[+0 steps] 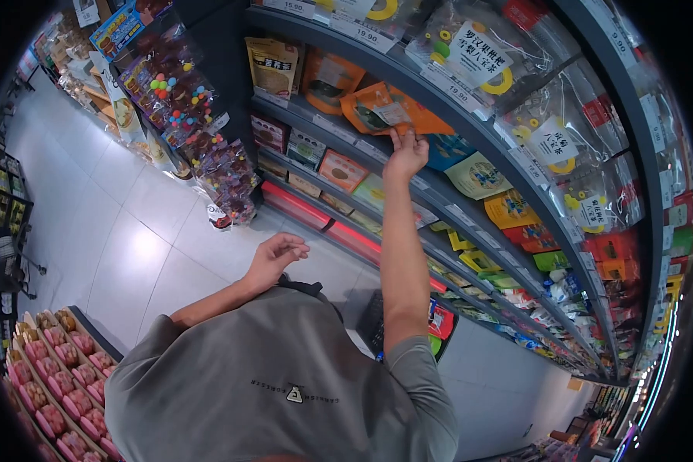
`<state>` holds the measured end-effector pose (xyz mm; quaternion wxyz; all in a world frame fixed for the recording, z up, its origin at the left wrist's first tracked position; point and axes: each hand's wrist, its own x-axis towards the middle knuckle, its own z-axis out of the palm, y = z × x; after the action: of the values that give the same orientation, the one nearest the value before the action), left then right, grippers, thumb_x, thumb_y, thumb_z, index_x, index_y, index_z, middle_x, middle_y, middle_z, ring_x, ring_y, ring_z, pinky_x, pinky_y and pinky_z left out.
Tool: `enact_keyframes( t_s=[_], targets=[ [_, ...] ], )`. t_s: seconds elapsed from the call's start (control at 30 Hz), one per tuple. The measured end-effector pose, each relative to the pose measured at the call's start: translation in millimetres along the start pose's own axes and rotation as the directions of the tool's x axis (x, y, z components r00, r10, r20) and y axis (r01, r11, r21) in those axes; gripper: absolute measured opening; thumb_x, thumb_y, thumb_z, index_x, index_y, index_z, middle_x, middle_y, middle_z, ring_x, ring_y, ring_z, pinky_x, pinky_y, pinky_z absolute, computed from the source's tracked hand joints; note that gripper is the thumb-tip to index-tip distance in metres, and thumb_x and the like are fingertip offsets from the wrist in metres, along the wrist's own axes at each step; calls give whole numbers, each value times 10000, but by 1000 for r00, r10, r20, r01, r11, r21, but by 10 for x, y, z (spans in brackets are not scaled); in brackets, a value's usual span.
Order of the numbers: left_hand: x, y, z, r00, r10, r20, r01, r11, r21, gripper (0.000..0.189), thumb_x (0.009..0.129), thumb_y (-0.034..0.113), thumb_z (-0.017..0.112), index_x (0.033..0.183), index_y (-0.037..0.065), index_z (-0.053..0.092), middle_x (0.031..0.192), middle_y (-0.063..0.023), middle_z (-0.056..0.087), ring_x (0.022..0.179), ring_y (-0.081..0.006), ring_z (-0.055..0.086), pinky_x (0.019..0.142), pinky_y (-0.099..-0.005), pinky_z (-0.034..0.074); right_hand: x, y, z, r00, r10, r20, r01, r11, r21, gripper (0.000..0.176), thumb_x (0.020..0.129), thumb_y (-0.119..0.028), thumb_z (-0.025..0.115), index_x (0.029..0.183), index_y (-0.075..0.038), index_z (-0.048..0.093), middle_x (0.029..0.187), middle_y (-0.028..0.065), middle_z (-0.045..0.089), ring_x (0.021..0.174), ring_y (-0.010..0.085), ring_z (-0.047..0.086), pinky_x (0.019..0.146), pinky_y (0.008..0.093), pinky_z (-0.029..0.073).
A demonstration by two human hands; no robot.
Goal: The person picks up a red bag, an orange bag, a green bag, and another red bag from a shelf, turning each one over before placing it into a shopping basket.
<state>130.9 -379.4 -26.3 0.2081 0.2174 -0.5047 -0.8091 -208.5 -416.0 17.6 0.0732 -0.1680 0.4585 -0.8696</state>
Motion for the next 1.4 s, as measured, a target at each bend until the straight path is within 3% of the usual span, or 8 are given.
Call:
enact_keyframes(
  t_s=[0.2,0.47,0.9,1.07,1.1,1.17,1.23,1.4],
  targets=[
    [19,3,34,999,-33,29,32,999,18,200,912,30,523,1100,-38,532,1024,-113,631,931,-158,603,874,-292,472,-28,-83,-125,989,99,-106,-88,991,105,95,940,-50,496,941,35,454,961,143,547,852,229,610,821,429,570],
    [76,-2,45,998,-39,48,37,998,42,194,910,18,519,1095,-39,526,1027,-114,631,932,-157,604,876,-287,472,-61,-143,-383,986,117,-115,-66,924,377,84,946,-55,476,912,15,446,993,160,540,968,282,575,983,518,457],
    [158,19,90,993,-60,102,54,997,60,187,911,7,521,1092,-39,521,1027,-106,626,941,-154,599,878,-282,465,-602,-673,-589,971,217,-101,-145,867,476,185,946,-79,487,1097,26,468,1142,159,528,1103,274,510,1038,466,409],
    [216,72,111,986,41,162,-60,992,114,419,887,14,550,1281,13,408,1230,-117,540,1079,-192,550,885,-324,458,-1212,-904,-798,949,314,-42,-277,886,371,176,941,-99,517,1096,-16,505,1088,112,582,1043,211,562,966,392,470],
    [222,123,143,985,26,173,-47,991,123,419,887,14,550,1281,13,408,1230,-117,540,1079,-192,550,885,-324,458,-1351,-998,-760,930,357,-90,-313,895,317,104,937,-114,533,1011,-41,537,978,76,622,903,149,603,821,305,521],
    [250,229,239,973,121,195,-130,991,34,566,873,22,567,1368,40,293,1315,-118,466,1168,-214,502,930,-361,445,-1546,-1132,-754,922,377,-89,-340,898,278,80,938,-115,530,974,-45,542,937,66,628,829,128,603,733,269,515],
    [294,262,335,971,81,226,-68,996,-63,590,868,10,577,1375,37,275,1327,-108,448,1211,-211,463,930,-351,445,-1723,-1189,-824,915,398,-62,-383,907,174,78,943,-117,521,951,-48,558,849,46,637,650,82,581,539,202,455],
    [333,72,462,947,-137,289,203,956,-212,589,870,31,595,1372,40,287,1321,-100,454,1228,-223,457,946,-386,449,-2014,-1448,-897,886,456,-84,-457,890,7,133,938,-128,531,1005,-25,581,804,41,643,602,76,575,522,201,451]
  ],
)
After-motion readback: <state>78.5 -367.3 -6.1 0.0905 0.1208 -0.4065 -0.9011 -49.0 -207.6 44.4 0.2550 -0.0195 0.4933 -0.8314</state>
